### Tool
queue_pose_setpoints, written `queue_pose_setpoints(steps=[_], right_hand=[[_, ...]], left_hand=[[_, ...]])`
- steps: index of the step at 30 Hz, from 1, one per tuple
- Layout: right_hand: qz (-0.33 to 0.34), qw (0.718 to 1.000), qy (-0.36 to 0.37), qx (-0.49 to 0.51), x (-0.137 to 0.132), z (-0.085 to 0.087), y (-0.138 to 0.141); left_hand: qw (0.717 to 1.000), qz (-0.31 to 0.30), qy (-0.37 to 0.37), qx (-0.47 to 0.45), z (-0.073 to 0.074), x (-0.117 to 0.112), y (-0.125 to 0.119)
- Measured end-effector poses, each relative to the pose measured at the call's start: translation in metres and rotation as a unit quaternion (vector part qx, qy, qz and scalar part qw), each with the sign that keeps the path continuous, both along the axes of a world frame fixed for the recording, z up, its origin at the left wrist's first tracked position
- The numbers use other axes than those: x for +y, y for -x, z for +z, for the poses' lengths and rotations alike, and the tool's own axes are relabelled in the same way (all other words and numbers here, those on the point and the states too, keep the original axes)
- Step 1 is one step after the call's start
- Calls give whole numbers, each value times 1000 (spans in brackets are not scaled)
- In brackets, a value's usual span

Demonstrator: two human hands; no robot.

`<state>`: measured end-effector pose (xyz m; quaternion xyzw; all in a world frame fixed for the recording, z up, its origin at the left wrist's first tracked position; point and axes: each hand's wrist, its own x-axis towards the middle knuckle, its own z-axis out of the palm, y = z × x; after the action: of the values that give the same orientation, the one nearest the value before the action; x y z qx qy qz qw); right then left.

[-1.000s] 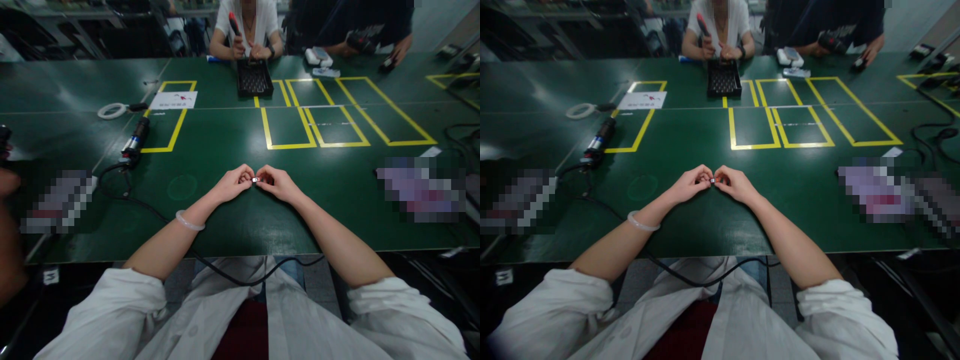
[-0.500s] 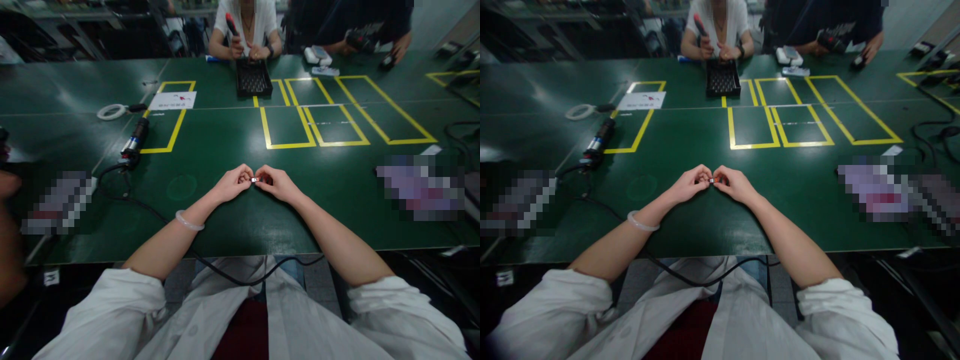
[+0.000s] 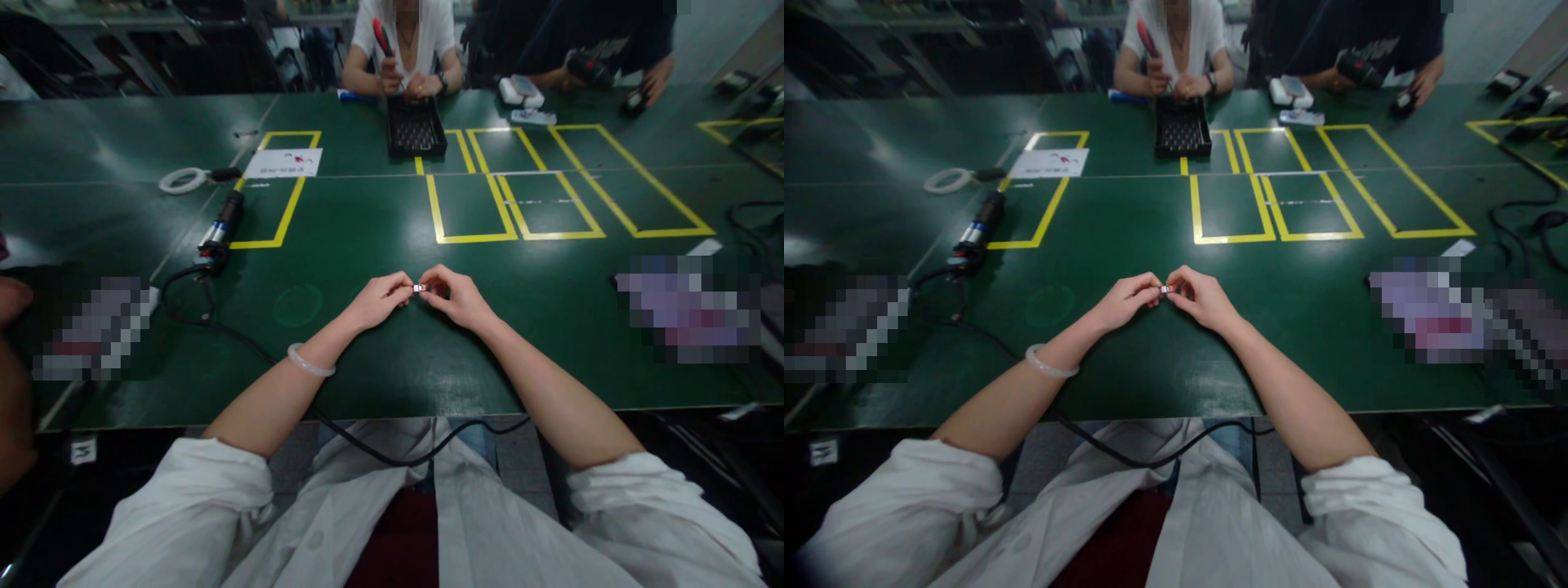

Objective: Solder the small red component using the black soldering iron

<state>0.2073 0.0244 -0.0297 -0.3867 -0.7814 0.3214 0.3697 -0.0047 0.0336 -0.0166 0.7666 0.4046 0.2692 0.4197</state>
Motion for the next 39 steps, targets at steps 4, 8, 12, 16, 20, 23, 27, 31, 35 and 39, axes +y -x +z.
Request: queue_pose_setpoints(steps=[4,8,12,16,20,23,27,31,35,39], right_hand=[[4,1000,-3,-5,0,-1,0],[1,1000,-6,-17,-1,-1,0],[2,1000,-12,-21,-1,-1,1],[2,1000,-8,-22,0,-1,1],[1,1000,-6,-24,0,-1,1],[0,1000,-5,-26,0,-1,1],[-4,1000,-3,-27,0,-1,0],[-10,1000,2,-24,0,-1,0],[-13,1000,2,-22,1,-1,-1],[-16,1000,8,-10,1,0,0]], left_hand=[[1000,-8,7,-1,-4,2,2],[1000,-8,10,8,-7,4,2],[1000,-2,11,23,-5,3,1],[999,-5,5,35,-3,3,2],[999,-9,0,49,-2,3,3],[998,-12,-5,59,-2,3,3],[998,-13,-14,61,-3,2,3],[999,-9,-12,47,-4,1,2],[999,-16,-1,32,-2,1,2],[999,-25,1,31,-1,2,3]])
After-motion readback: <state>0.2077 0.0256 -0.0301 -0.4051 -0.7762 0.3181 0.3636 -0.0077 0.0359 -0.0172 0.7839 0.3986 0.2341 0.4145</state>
